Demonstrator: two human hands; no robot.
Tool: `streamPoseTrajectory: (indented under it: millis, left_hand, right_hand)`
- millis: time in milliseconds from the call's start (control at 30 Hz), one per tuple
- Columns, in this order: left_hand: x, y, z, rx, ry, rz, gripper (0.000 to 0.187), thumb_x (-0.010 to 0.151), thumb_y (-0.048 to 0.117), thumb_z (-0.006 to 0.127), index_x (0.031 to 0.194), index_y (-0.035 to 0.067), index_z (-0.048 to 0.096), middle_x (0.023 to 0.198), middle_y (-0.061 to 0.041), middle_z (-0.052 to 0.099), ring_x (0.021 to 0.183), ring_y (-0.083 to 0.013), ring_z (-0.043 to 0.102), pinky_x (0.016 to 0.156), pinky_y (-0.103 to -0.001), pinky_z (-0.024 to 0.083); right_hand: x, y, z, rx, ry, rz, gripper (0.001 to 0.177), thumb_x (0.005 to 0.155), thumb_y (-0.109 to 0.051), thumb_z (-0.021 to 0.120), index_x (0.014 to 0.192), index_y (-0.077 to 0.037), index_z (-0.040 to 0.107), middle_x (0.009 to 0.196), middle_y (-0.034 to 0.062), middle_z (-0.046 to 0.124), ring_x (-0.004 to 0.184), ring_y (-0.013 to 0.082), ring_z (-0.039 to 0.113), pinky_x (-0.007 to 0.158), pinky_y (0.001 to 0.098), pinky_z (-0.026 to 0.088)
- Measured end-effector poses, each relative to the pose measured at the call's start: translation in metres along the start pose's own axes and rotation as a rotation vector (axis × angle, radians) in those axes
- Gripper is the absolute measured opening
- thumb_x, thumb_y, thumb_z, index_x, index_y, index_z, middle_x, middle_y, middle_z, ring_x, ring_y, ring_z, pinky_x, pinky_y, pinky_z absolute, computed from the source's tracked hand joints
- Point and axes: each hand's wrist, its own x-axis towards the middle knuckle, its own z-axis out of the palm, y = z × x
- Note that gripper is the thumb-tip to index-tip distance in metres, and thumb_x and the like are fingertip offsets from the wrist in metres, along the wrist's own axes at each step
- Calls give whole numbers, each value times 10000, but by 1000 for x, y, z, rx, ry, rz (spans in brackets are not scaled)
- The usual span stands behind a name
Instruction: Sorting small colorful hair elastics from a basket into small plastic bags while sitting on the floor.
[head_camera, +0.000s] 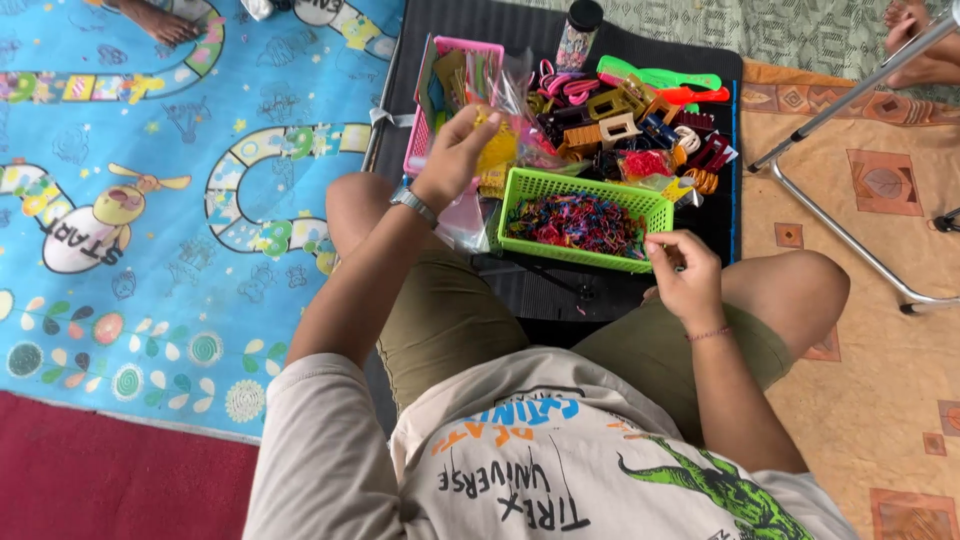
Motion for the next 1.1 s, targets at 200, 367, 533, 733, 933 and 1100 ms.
streamPoseTrajectory:
  millis: [200,367,533,733,933,1100]
  left_hand:
    - [57,30,42,501,-15,155,332,1034,153,643,1361,111,606,749,79,462,574,-46,385,507,-193,355]
    - [84,8,63,437,-47,-79,276,974,157,664,1245,112,636,894,-9,679,658,-73,549,592,-193,521]
    - [88,-30,60,758,-336,-38,130,987,229,675,893,140,676,730,25,636,575,-76,523,609,-232,556]
    - [90,-24,80,459,-190,101,159,935,82,723,1020,200,787,882,21,663,605,-67,468,563,-184,485]
    - [91,-52,80,805,-377,8,220,814,42,757,991,173,753,956,29,772,696,-73,684,654,-236,608]
    - [85,-22,88,1408,-683,-301,546,869,333,561,1396,195,594,1334,26,667,1246,-207,602,1189,-733,39]
  right_hand:
    - [-10,-32,-3,-12,-33,8,104,943,41,675,1045,46,694,904,84,680,702,130,544,652,237,464]
    - [-11,-28,-2,20,-24,60,101,955,20,673,1053,35,692,890,75,680,655,118,534,593,232,458]
    - [-10,-20,-3,12,-31,40,108,951,14,679,1054,36,705,878,68,686,691,121,538,647,236,459]
    - [-12,-13,-4,113,-4,200,109,985,-15,662,1084,21,692,876,87,710,623,90,543,492,213,473]
    - [-14,-10,-3,139,-27,179,116,979,-25,662,1078,27,691,848,87,692,626,95,542,506,207,457]
    - [-14,-12,-3,139,-38,170,122,979,-25,661,1084,32,692,848,85,695,602,93,516,523,206,431]
